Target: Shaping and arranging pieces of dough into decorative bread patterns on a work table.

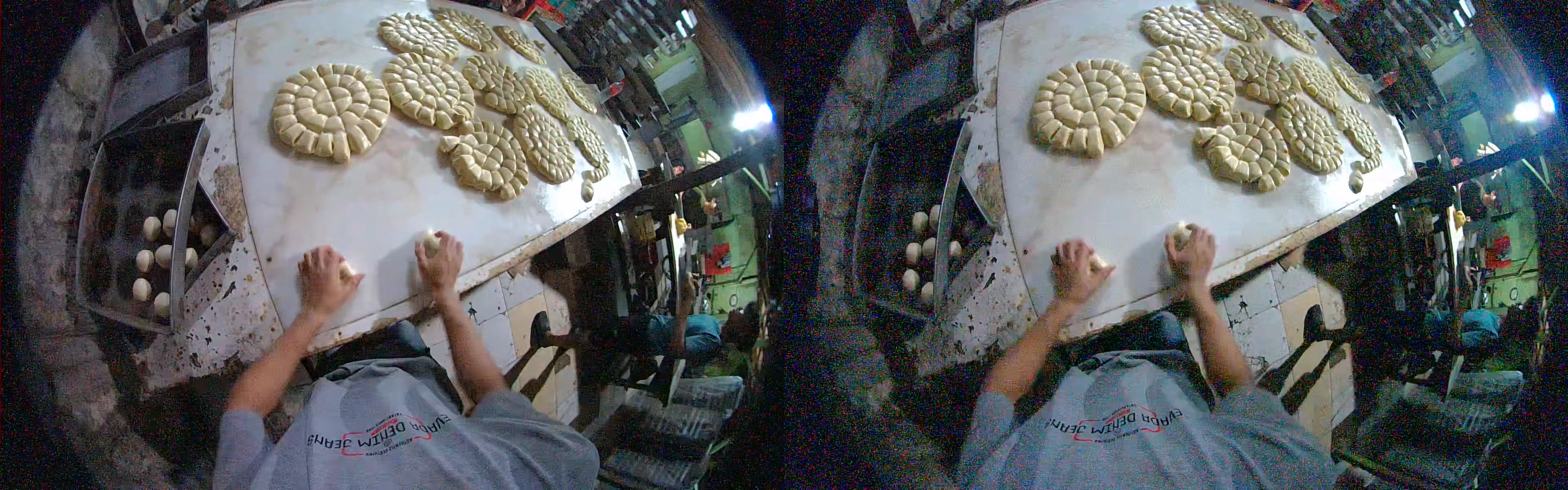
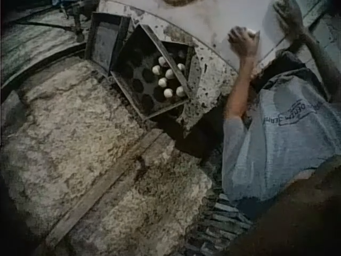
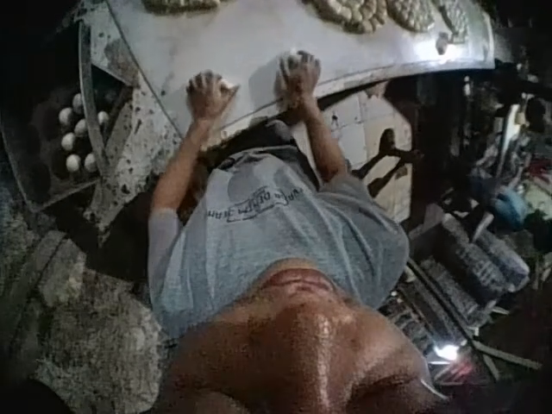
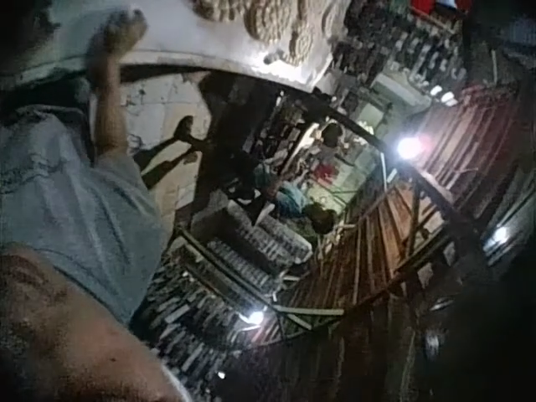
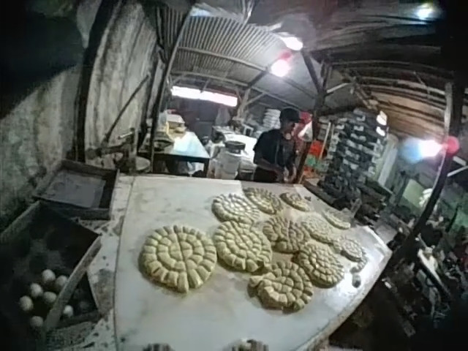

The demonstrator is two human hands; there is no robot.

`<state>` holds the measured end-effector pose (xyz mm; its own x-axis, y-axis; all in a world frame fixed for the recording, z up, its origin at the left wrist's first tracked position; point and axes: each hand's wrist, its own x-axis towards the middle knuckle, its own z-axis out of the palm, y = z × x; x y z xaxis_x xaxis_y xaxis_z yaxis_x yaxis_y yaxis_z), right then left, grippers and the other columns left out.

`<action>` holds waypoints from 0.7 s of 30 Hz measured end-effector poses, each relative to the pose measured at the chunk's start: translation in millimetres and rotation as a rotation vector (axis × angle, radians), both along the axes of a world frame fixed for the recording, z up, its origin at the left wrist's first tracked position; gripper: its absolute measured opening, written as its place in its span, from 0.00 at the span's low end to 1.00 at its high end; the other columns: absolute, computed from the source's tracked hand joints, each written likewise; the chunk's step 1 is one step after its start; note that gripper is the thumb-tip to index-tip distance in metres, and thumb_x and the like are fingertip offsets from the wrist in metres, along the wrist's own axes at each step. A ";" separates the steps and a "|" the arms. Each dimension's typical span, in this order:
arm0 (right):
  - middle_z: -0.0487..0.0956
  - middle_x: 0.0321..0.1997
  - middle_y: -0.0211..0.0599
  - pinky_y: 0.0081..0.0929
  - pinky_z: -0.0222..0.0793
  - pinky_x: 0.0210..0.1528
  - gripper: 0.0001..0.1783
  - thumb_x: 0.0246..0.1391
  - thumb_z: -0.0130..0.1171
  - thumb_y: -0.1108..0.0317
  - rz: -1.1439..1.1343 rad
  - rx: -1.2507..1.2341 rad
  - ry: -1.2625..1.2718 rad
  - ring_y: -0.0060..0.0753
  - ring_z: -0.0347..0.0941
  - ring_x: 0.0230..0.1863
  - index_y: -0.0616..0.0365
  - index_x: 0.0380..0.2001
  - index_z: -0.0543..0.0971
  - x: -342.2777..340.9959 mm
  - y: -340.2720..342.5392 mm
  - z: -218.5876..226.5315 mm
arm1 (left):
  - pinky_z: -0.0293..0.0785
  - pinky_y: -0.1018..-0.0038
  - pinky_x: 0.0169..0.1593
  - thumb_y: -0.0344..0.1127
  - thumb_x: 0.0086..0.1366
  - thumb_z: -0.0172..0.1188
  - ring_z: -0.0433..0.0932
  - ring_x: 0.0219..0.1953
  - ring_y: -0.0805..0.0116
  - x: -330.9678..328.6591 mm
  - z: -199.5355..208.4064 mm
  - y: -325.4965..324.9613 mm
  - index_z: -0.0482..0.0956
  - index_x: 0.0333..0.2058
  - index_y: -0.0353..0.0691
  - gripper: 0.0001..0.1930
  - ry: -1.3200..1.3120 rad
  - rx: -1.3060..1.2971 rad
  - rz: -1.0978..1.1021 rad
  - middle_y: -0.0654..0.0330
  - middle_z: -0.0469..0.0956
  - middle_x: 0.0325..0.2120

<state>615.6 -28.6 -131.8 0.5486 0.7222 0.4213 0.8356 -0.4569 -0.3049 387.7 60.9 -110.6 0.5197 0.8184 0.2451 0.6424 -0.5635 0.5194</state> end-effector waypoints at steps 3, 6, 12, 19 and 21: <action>0.70 0.34 0.45 0.41 0.60 0.44 0.21 0.41 0.58 0.54 -0.020 -0.025 -0.117 0.47 0.64 0.39 0.59 0.34 0.71 43.2 14.6 9.0 | 0.62 0.60 0.41 0.49 0.45 0.64 0.66 0.37 0.54 20.6 1.4 38.1 0.72 0.28 0.40 0.19 -0.028 0.150 0.076 0.57 0.71 0.29; 0.71 0.33 0.44 0.41 0.60 0.45 0.16 0.42 0.57 0.59 -0.037 0.173 -0.001 0.48 0.64 0.40 0.58 0.32 0.72 64.0 57.0 -10.0 | 0.65 0.63 0.41 0.49 0.50 0.60 0.68 0.38 0.58 65.8 -8.2 39.3 0.73 0.23 0.40 0.17 -0.053 0.065 0.140 0.60 0.72 0.29; 0.69 0.38 0.40 0.40 0.59 0.47 0.08 0.43 0.56 0.70 0.434 0.121 0.105 0.48 0.63 0.41 0.57 0.30 0.73 20.7 28.8 -18.1 | 0.65 0.60 0.42 0.33 0.45 0.58 0.69 0.34 0.56 51.0 -3.1 -38.3 0.71 0.20 0.39 0.06 -0.052 0.058 -0.140 0.56 0.70 0.26; 0.69 0.32 0.44 0.39 0.58 0.45 0.11 0.42 0.56 0.65 0.396 0.046 0.103 0.46 0.62 0.39 0.57 0.31 0.74 124.0 57.5 -22.4 | 0.60 0.59 0.40 0.34 0.47 0.56 0.65 0.33 0.52 34.9 -19.0 69.4 0.67 0.22 0.38 0.09 0.101 0.196 0.169 0.53 0.66 0.24; 0.70 0.30 0.41 0.39 0.58 0.46 0.08 0.42 0.57 0.65 0.388 0.106 0.266 0.46 0.62 0.39 0.58 0.23 0.74 95.3 98.7 -4.3 | 0.63 0.60 0.35 0.33 0.44 0.57 0.68 0.33 0.53 83.1 -48.5 99.0 0.68 0.20 0.39 0.07 -0.052 0.185 0.452 0.52 0.70 0.26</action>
